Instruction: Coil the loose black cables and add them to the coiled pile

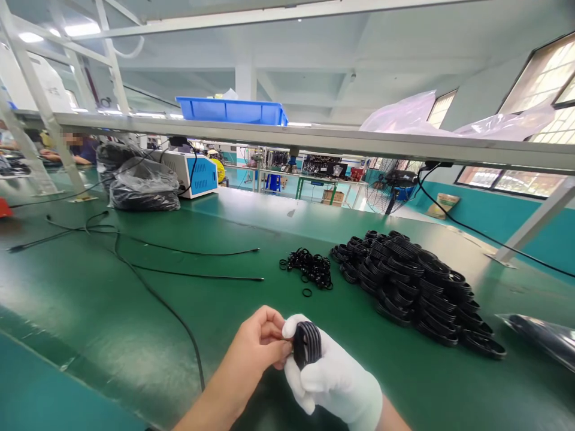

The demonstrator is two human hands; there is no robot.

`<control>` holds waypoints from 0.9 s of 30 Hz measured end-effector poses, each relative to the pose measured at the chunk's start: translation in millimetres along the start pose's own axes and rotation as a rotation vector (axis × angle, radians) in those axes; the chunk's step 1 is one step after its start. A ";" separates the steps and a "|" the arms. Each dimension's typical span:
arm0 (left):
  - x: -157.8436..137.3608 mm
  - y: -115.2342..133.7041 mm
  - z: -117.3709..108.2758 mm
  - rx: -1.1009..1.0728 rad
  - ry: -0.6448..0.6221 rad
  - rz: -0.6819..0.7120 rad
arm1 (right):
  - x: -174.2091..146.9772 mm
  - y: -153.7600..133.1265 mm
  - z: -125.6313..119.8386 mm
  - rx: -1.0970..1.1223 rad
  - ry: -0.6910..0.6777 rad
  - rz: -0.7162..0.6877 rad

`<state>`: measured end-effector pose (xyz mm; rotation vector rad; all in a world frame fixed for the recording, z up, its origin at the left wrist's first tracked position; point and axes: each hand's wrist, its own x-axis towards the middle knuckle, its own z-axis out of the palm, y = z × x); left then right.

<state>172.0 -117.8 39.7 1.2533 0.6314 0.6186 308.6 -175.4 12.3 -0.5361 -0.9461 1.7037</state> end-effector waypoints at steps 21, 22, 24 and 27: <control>35.8 22.2 -19.5 0.431 -0.057 -0.150 | 13.7 5.7 8.0 -0.376 0.390 -0.044; 35.4 21.0 -18.0 0.437 -0.034 -0.142 | 14.0 6.1 7.4 -0.394 0.423 -0.032; 31.1 20.7 -16.2 0.450 0.053 -0.095 | 13.1 4.9 6.3 -0.316 0.432 0.024; 19.1 20.4 -16.0 0.431 0.127 -0.059 | 11.4 0.1 7.3 -0.145 0.358 0.070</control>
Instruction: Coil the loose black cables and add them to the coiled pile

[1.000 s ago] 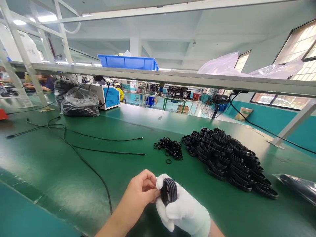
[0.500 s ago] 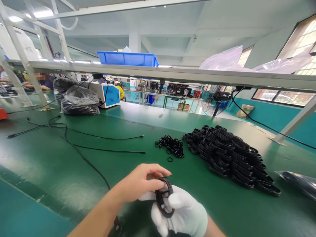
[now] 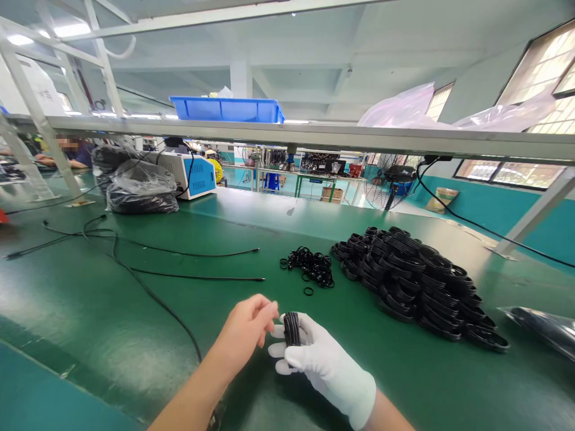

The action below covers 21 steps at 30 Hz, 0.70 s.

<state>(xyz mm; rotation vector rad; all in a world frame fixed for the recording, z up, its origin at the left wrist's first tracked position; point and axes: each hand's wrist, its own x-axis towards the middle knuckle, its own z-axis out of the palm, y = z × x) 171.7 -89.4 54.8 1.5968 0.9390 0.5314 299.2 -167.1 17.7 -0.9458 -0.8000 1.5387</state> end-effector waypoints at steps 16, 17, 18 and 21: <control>-19.4 -23.2 7.5 0.129 0.143 0.104 | -2.6 3.6 2.6 0.065 -0.038 0.113; -20.5 -23.1 8.2 0.213 0.211 0.181 | -3.0 4.1 2.2 0.054 -0.028 0.123; -21.6 -23.3 9.2 0.284 0.245 0.258 | -3.1 4.7 1.8 0.036 -0.022 0.124; -23.9 -25.8 12.6 0.424 0.209 0.384 | -1.7 6.9 0.6 0.004 -0.029 0.090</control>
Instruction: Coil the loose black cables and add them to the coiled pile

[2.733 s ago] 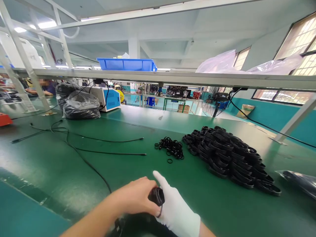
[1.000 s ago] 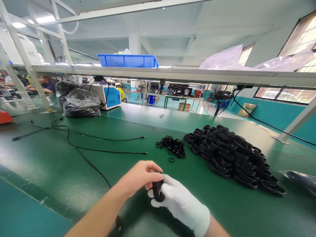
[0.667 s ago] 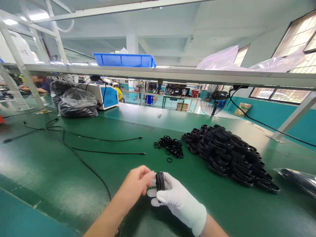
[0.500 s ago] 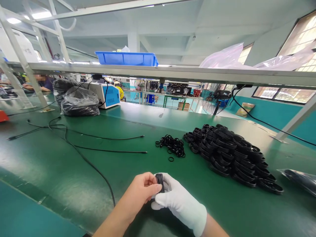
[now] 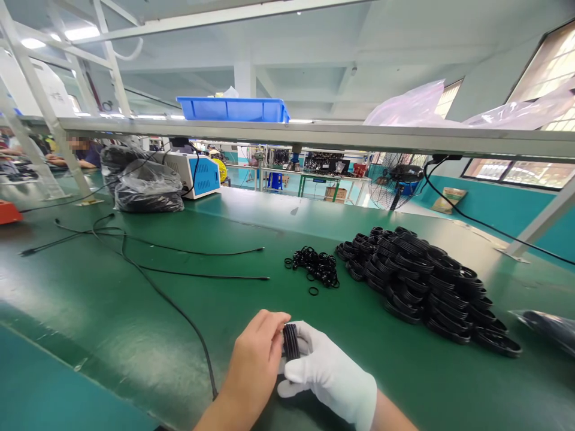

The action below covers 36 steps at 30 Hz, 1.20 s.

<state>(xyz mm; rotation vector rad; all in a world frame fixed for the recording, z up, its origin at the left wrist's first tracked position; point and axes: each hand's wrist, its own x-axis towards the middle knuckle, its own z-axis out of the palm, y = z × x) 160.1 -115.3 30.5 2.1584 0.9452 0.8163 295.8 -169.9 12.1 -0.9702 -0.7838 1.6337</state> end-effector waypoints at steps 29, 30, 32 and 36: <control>7.5 -1.8 -28.2 -0.255 -0.165 -0.241 | -1.1 -3.6 -1.2 0.136 -0.004 -0.029; 5.3 -2.0 -27.8 -0.294 -0.204 -0.251 | -1.0 -3.9 0.2 0.130 -0.005 -0.029; 2.2 -2.4 -24.2 -0.348 -0.282 -0.245 | -0.4 -3.8 3.1 0.087 -0.012 -0.039; 1.3 -2.8 -17.0 -0.328 -0.315 -0.208 | 0.9 -0.9 5.1 0.015 -0.033 -0.068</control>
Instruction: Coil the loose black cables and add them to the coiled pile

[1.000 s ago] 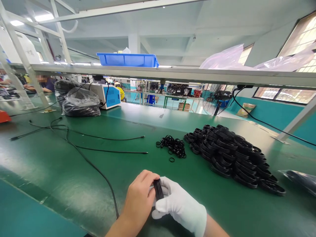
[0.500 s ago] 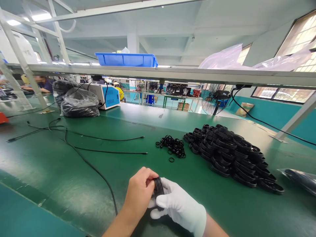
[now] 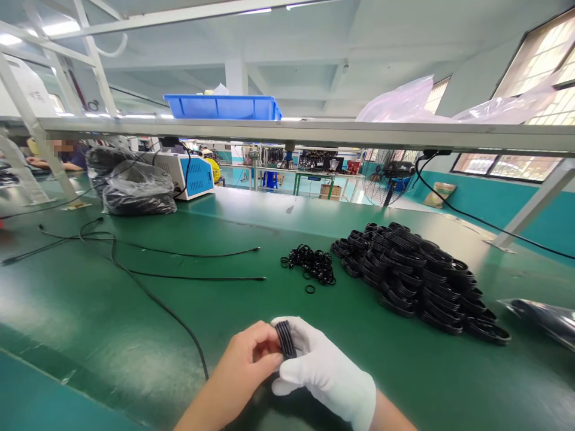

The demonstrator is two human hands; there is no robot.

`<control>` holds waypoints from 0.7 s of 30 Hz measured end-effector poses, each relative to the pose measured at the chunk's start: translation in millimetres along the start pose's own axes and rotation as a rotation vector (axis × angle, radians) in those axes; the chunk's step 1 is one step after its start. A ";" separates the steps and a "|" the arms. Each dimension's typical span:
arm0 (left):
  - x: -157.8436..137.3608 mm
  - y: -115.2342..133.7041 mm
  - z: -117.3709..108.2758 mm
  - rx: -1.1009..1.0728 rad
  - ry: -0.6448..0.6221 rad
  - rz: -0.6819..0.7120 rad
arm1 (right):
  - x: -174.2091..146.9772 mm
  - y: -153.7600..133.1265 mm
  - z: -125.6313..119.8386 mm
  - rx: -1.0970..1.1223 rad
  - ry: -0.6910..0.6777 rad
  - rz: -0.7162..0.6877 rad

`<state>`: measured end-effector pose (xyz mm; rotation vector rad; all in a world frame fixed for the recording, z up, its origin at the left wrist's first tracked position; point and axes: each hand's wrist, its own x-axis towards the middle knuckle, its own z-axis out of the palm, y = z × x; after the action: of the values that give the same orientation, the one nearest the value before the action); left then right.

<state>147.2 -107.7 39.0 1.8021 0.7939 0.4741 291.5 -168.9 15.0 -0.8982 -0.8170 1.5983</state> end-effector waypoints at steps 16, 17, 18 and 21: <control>1.2 -1.3 -12.2 -0.072 0.078 -0.016 | -3.6 -3.8 -5.8 0.235 -0.130 0.105; 1.3 -1.1 -15.2 -0.089 0.100 -0.012 | -4.1 -4.7 -6.4 0.277 -0.163 0.112; 1.8 -0.8 -18.1 -0.108 0.110 -0.007 | -4.7 -5.7 -6.8 0.316 -0.202 0.117; 5.5 -1.1 -23.5 -0.201 0.006 0.018 | -6.9 -8.7 -7.2 0.394 -0.318 0.145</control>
<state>135.4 -87.9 46.1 1.6235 0.7093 0.5512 302.8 -173.6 20.1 -0.4345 -0.6273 1.9749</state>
